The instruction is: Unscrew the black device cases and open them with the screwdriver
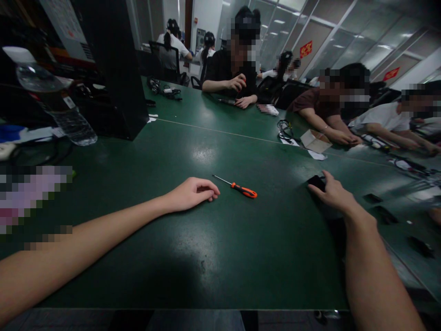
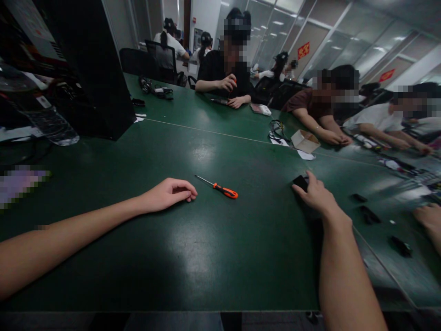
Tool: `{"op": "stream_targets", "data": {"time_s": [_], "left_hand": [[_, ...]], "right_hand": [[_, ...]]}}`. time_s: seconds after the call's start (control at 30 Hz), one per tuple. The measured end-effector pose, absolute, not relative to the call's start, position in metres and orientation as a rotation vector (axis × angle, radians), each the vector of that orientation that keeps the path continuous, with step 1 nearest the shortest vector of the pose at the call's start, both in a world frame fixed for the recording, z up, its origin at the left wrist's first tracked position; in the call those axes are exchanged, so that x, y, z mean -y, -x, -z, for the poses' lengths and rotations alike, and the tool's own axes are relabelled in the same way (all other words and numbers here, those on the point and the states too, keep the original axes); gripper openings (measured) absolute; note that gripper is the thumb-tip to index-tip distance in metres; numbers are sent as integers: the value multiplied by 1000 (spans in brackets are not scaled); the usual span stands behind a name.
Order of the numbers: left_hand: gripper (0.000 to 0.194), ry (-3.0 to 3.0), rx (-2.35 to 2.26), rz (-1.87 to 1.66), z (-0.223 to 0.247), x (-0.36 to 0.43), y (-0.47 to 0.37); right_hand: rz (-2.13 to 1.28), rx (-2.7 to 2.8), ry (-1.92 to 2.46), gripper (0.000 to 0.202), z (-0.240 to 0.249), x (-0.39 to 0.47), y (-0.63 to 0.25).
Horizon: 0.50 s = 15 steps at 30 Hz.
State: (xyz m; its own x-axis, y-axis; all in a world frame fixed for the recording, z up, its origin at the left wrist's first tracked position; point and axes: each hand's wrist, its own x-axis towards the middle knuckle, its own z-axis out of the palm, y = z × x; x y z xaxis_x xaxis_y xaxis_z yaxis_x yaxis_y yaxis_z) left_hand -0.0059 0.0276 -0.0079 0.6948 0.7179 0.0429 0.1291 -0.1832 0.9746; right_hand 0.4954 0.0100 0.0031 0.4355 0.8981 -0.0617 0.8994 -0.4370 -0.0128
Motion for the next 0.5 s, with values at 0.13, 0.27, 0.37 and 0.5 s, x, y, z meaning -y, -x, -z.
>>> {"op": "stream_targets", "data": {"time_s": [0.13,0.27,0.37,0.5], "left_hand": [[17,-1713,-683,-606,8,-27,6],[17,-1705,-680,-606,8,-27,6],[17,-1700,-683,-608,7,-27,5],[19,-1697,-669,-621,6,-26,5]], "right_hand": [[141,-1660,-2623,68,-6,-12,-496],[118,-1632,-2651,70,0,-14,-495],[55,-1602,-2700,80,-4,-10,-491],[-82,-1545,-2796,81,-26,15,-487]]}}
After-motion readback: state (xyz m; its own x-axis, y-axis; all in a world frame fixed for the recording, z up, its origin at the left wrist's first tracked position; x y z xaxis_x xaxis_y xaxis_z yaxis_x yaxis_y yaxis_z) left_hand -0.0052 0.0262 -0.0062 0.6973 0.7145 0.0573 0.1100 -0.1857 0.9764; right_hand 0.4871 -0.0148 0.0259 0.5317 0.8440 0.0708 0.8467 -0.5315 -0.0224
